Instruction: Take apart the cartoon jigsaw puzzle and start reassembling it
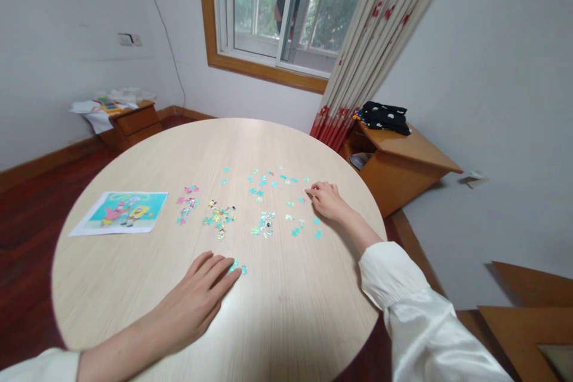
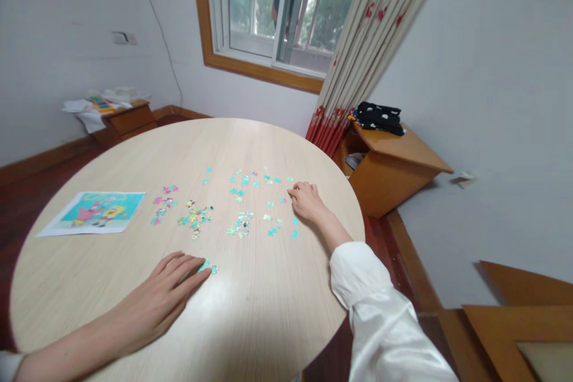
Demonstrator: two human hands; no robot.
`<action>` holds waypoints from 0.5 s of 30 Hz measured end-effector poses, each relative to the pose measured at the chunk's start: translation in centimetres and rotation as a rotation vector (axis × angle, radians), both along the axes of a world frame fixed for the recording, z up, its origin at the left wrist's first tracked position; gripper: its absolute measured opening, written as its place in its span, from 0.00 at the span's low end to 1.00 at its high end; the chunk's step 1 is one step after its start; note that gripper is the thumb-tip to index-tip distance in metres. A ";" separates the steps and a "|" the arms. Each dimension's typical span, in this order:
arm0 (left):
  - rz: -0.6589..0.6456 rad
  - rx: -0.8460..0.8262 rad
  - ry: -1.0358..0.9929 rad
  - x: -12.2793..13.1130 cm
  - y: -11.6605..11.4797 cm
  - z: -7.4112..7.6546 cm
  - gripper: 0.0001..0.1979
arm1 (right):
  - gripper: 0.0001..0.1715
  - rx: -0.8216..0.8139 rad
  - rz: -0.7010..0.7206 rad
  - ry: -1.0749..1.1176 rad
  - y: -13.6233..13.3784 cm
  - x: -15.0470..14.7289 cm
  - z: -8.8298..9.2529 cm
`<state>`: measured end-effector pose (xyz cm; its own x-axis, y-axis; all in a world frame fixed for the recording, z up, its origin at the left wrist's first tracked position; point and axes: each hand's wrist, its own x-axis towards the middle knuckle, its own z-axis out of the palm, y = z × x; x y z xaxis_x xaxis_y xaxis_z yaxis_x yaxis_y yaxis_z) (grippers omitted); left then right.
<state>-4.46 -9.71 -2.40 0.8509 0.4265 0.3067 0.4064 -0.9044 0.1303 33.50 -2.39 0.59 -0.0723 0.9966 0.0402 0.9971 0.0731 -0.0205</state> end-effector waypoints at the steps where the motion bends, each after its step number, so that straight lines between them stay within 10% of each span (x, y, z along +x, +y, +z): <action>1: -0.002 0.001 0.002 0.0 -0.1 -0.1 0.26 | 0.23 -0.008 0.006 -0.008 0.2 -0.3 0.2; 15: 0.051 -0.007 0.026 -0.6 -0.7 0.4 0.23 | 0.18 -0.132 0.437 -0.099 1.8 -11.5 2.8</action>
